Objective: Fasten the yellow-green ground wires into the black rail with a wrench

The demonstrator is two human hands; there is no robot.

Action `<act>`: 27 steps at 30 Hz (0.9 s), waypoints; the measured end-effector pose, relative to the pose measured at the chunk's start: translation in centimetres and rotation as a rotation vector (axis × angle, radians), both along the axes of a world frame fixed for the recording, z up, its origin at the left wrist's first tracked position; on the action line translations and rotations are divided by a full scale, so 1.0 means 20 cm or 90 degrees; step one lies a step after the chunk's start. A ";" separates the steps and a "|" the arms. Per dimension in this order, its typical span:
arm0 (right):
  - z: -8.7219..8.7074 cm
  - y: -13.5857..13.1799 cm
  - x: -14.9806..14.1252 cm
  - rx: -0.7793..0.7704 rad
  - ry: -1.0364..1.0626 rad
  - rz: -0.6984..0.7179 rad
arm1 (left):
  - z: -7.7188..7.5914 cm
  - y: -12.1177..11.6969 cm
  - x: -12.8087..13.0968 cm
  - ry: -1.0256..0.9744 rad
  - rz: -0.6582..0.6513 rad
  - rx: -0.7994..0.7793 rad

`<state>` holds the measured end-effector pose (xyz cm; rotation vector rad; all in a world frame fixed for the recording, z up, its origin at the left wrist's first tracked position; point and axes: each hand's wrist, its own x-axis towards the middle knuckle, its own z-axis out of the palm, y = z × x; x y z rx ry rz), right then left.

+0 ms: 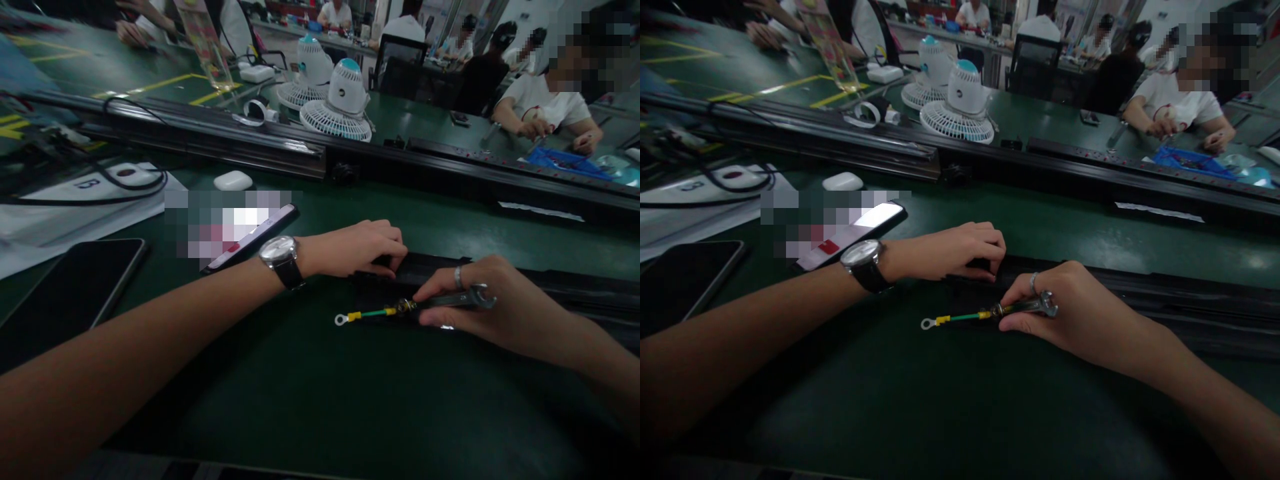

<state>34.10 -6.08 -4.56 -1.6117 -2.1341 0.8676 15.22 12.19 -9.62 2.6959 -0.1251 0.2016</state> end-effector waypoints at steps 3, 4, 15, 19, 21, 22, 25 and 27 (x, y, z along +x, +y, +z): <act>-0.01 0.00 0.00 -0.007 0.026 0.007 | 0.00 0.00 0.00 0.003 -0.002 -0.004; -0.01 0.00 0.01 -0.011 0.036 0.008 | 0.00 0.00 0.00 0.004 -0.003 -0.005; 0.02 0.01 0.05 -0.050 0.051 0.047 | 0.00 0.00 0.00 -0.003 -0.002 -0.011; 0.02 0.01 0.06 -0.030 0.064 0.067 | 0.00 0.01 0.00 0.001 -0.002 -0.008; 0.02 0.01 0.06 -0.030 0.074 0.074 | 0.00 0.01 0.00 -0.001 -0.004 -0.007; 0.03 0.01 0.06 -0.035 0.075 0.070 | 0.00 0.01 0.00 -0.004 -0.004 -0.006; 0.03 0.02 0.06 -0.047 0.071 0.056 | 0.00 0.01 0.00 -0.012 -0.004 -0.008; 0.03 0.02 0.06 -0.047 0.073 0.056 | 0.00 0.01 0.00 -0.012 -0.004 -0.010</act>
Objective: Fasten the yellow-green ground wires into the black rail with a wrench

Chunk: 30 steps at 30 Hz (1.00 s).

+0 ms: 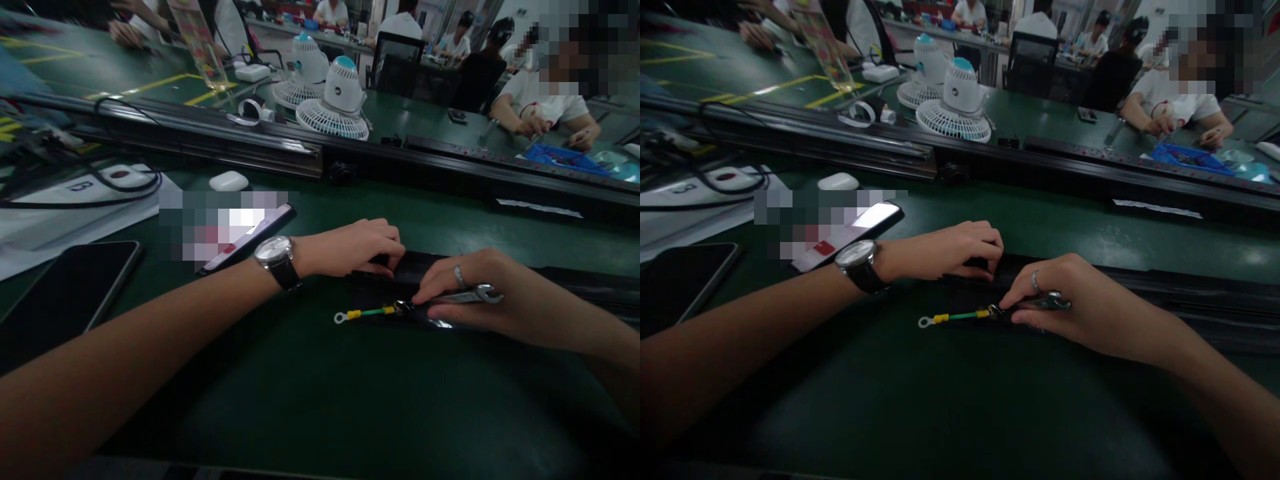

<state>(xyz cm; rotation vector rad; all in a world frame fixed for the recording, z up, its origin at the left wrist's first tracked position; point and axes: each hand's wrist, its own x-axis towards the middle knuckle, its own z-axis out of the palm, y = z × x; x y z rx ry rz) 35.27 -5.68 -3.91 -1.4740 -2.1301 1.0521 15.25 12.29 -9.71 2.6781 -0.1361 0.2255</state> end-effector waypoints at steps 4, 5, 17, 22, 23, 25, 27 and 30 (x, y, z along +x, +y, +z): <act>-0.01 0.02 0.01 0.016 0.024 0.033 | 0.00 0.00 0.00 0.013 0.000 0.008; -0.01 0.02 0.02 0.020 0.030 0.044 | 0.00 0.00 0.00 0.015 -0.001 0.010; -0.02 0.07 0.05 -0.014 0.042 0.109 | 0.00 0.00 0.00 0.020 0.002 0.011; -0.02 0.06 0.04 -0.003 0.047 0.030 | -0.01 0.01 0.00 0.008 0.002 0.001; -0.02 0.06 0.03 0.003 0.042 0.005 | -0.01 0.01 0.00 0.007 0.003 -0.002; -0.01 0.04 0.03 0.025 0.019 -0.042 | -0.01 0.00 0.00 0.007 0.005 -0.004; -0.02 0.03 0.02 0.052 -0.026 -0.064 | -0.01 0.00 0.00 0.008 0.004 -0.002; -0.02 0.01 0.02 0.077 -0.091 -0.048 | 0.00 0.00 0.00 0.011 0.001 0.004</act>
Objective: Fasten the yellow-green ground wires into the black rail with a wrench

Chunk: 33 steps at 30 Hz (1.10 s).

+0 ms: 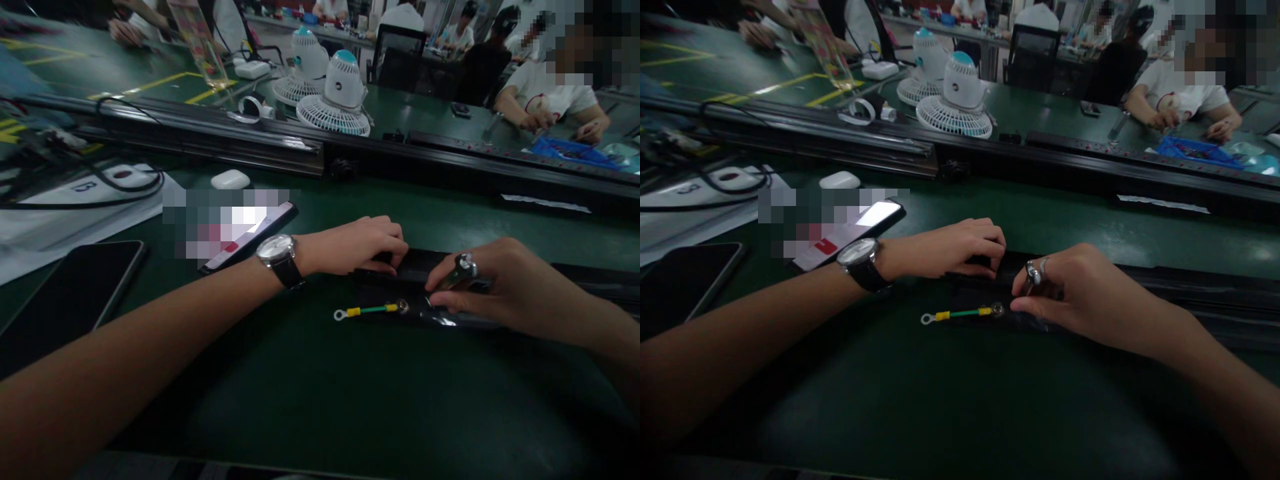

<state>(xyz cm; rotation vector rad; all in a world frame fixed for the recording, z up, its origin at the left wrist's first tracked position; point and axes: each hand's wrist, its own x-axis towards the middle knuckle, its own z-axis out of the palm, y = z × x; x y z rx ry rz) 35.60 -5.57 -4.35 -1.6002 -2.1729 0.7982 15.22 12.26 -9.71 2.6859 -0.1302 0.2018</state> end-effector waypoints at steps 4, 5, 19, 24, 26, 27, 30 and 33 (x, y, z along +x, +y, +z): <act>0.00 -0.02 -0.02 0.060 0.019 -0.008 | 0.00 0.00 0.00 0.002 -0.001 0.000; 0.00 -0.02 -0.03 0.081 0.031 -0.014 | 0.00 0.00 0.00 0.002 -0.002 -0.001; -0.04 -0.02 -0.06 0.111 0.021 0.054 | 0.00 0.00 0.00 -0.008 -0.005 0.018; -0.04 -0.01 -0.06 0.102 0.015 0.061 | 0.00 0.00 0.00 -0.007 -0.010 0.034; -0.04 -0.01 -0.06 0.097 0.013 0.064 | 0.00 0.00 0.00 -0.005 -0.008 0.034; -0.04 -0.01 -0.06 0.098 0.013 0.065 | 0.00 0.00 0.00 -0.005 -0.007 0.033; -0.04 -0.01 -0.07 0.099 0.018 0.069 | 0.00 0.00 0.01 -0.007 -0.005 0.031; -0.04 -0.01 -0.07 0.101 0.021 0.076 | -0.01 0.00 0.01 -0.008 -0.001 0.029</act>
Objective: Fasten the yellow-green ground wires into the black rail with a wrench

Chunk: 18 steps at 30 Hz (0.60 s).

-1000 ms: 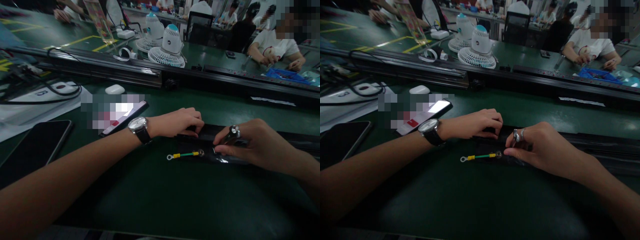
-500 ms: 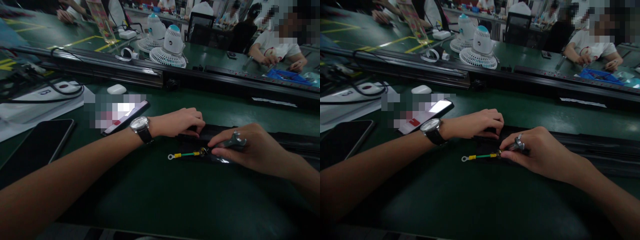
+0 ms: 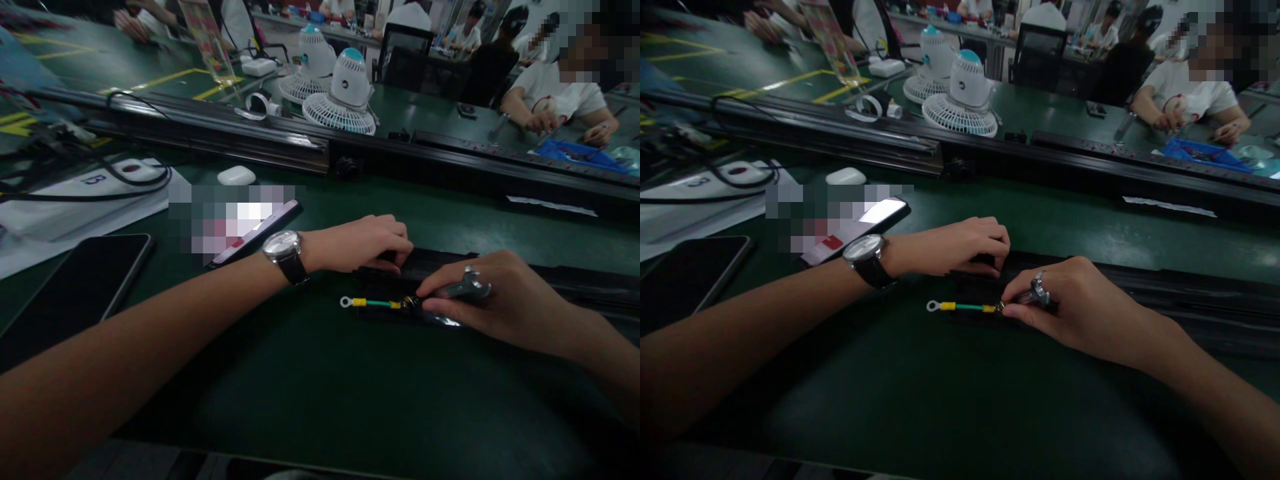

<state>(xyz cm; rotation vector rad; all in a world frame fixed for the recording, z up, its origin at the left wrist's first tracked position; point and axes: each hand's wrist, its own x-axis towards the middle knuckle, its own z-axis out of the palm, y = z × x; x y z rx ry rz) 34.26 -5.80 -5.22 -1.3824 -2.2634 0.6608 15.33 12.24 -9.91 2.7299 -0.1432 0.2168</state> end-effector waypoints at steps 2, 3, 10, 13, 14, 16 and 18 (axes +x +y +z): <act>0.00 0.00 0.00 -0.003 -0.004 0.004 | 0.00 0.00 0.00 0.007 0.002 0.000; 0.00 0.00 0.00 -0.004 -0.007 0.004 | 0.00 0.00 0.00 0.012 0.001 0.001; -0.01 0.01 0.02 -0.005 -0.017 -0.008 | 0.11 -0.03 -0.02 -0.081 0.031 0.040; -0.01 0.01 0.03 -0.029 -0.003 0.006 | 0.18 -0.08 -0.03 -0.137 0.034 0.010; -0.01 0.01 0.03 -0.033 0.003 0.012 | 0.19 -0.10 -0.04 -0.137 0.024 0.003; -0.02 0.01 0.03 -0.038 0.012 0.021 | 0.20 -0.14 -0.04 -0.112 -0.002 -0.001; -0.02 0.01 0.03 -0.042 0.016 0.023 | 0.18 -0.17 -0.05 -0.077 -0.031 -0.001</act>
